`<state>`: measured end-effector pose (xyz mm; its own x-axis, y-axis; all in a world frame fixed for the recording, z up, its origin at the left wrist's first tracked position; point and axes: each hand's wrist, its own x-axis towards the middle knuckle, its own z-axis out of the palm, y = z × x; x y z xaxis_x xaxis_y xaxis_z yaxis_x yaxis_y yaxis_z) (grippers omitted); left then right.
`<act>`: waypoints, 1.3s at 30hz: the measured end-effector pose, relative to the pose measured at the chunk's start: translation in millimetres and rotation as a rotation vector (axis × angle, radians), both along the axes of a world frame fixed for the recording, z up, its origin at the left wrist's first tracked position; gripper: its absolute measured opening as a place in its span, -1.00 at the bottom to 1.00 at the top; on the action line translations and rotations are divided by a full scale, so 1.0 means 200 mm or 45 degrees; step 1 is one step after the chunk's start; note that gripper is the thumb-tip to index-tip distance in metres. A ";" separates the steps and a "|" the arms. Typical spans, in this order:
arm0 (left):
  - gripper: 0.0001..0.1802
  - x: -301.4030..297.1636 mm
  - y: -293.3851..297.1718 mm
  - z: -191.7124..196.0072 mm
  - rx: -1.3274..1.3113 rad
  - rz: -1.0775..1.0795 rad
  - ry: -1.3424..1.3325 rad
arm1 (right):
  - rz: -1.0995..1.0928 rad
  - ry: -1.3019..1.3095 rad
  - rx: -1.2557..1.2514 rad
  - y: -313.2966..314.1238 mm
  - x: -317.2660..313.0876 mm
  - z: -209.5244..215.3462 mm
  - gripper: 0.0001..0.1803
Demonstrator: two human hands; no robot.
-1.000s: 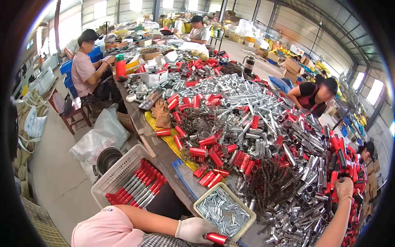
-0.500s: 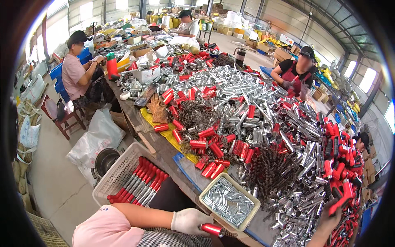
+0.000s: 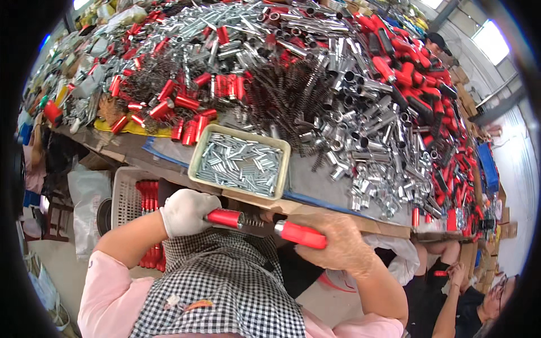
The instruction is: The person assembles pump tools by fitting metal tubes, pins, springs, red sleeves, and handle grips together by hand, then places the finished tools into a basket.
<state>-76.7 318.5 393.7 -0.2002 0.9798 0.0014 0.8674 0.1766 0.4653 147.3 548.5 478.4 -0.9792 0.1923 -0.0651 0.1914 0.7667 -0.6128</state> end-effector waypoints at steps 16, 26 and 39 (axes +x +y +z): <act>-0.66 0.20 0.08 0.06 -1.059 -0.429 -1.334 | 1.107 0.695 0.767 -0.11 -0.01 -0.10 -0.63; -0.83 0.10 0.12 0.30 -0.380 -0.025 0.175 | 0.248 0.300 0.085 -0.17 -0.09 -0.14 -0.51; -0.87 -0.15 0.22 0.44 0.349 -0.415 0.974 | -0.425 -0.015 -2.047 -0.32 -0.13 -0.24 -0.34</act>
